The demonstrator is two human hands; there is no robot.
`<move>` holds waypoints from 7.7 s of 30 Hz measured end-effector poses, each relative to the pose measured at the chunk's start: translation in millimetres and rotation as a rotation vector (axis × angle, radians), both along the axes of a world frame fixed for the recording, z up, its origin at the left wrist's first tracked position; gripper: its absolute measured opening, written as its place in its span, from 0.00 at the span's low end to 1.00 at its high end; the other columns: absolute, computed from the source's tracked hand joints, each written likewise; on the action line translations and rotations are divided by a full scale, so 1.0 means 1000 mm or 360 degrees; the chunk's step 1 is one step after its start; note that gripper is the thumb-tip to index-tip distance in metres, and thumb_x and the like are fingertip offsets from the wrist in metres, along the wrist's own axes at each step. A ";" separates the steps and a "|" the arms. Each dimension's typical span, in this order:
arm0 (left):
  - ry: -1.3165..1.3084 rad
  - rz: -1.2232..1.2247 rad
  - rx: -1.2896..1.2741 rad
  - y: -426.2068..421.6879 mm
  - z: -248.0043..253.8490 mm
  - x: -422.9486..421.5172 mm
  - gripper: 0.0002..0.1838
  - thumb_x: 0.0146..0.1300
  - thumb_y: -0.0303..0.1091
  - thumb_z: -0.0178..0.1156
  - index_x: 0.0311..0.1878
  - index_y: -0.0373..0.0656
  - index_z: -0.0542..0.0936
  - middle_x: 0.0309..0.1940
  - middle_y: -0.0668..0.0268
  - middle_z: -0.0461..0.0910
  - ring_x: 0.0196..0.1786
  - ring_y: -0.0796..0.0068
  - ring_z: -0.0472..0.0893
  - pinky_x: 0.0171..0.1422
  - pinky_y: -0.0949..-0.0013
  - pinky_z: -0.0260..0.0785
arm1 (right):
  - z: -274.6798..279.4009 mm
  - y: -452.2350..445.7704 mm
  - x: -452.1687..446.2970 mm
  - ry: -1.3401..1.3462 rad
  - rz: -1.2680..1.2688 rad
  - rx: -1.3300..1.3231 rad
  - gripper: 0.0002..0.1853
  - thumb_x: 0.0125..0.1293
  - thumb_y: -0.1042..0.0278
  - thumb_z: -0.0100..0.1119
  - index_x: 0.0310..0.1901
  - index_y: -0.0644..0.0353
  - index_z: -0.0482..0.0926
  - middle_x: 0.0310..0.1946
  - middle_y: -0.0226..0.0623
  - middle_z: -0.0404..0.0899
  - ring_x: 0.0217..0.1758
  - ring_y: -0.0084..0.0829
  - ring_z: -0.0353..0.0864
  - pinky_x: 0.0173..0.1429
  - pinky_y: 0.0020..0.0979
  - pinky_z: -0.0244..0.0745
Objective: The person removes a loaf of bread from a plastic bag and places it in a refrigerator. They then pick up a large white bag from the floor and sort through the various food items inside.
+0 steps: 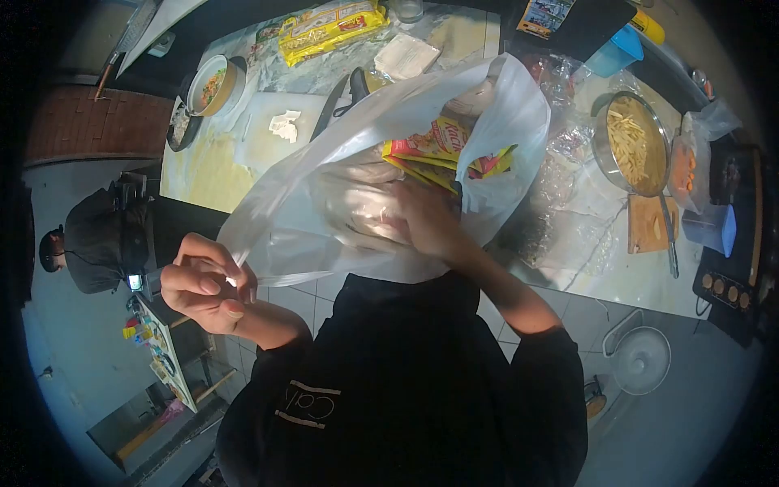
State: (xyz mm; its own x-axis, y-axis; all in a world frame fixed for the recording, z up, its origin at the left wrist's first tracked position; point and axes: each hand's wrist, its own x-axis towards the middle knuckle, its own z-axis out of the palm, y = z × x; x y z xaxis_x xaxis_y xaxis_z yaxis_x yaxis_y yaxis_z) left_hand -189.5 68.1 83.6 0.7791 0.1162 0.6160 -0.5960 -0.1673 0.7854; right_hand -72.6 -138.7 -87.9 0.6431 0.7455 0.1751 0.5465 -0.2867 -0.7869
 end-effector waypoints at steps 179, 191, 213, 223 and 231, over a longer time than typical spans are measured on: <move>-0.0233 -0.1030 -0.0364 0.007 0.006 0.073 0.19 0.46 0.36 0.74 0.32 0.43 0.72 0.38 0.51 0.69 0.40 0.50 0.76 0.38 0.52 0.72 | 0.045 -0.072 0.070 -0.0190 -0.1426 -0.0194 0.21 0.52 0.70 0.59 0.49 0.62 0.74 0.49 0.53 0.75 0.53 0.52 0.73 0.56 0.41 0.69; -0.0283 -0.1000 -0.0529 0.001 0.011 0.082 0.17 0.42 0.32 0.73 0.30 0.46 0.71 0.41 0.51 0.70 0.47 0.43 0.74 0.45 0.46 0.68 | 0.086 -0.065 0.026 -0.0262 -0.0889 -0.0408 0.15 0.50 0.83 0.51 0.42 0.68 0.74 0.37 0.57 0.75 0.44 0.55 0.74 0.46 0.44 0.68; -0.0335 -0.1133 -0.0374 0.009 0.019 0.102 0.17 0.47 0.33 0.71 0.35 0.45 0.71 0.47 0.49 0.68 0.52 0.33 0.72 0.47 0.47 0.68 | 0.029 -0.016 0.014 -0.0319 -0.0453 -0.0592 0.34 0.50 0.62 0.67 0.57 0.66 0.65 0.57 0.53 0.64 0.61 0.53 0.64 0.61 0.51 0.61; -0.0281 -0.0887 -0.0441 0.001 0.022 0.085 0.17 0.45 0.36 0.73 0.28 0.42 0.72 0.42 0.46 0.71 0.44 0.43 0.76 0.48 0.41 0.70 | 0.061 -0.081 0.068 -0.0543 -0.1481 -0.0500 0.25 0.51 0.64 0.68 0.49 0.65 0.72 0.52 0.54 0.69 0.55 0.53 0.69 0.57 0.42 0.67; -0.0261 -0.0841 -0.0398 -0.006 0.022 0.082 0.17 0.44 0.36 0.73 0.27 0.41 0.72 0.40 0.46 0.72 0.42 0.47 0.77 0.47 0.40 0.71 | 0.044 -0.093 0.088 -0.0192 -0.1440 -0.0637 0.14 0.56 0.67 0.62 0.40 0.68 0.75 0.39 0.56 0.77 0.42 0.54 0.77 0.46 0.44 0.72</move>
State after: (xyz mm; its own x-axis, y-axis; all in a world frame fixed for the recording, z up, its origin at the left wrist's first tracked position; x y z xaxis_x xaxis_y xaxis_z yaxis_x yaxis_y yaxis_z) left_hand -107.8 61.8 105.8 0.6681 -0.1037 0.7368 -0.6647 0.3618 0.6537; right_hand 15.3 -231.9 -44.3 0.9928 0.0017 0.1195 0.0610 -0.8669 -0.4948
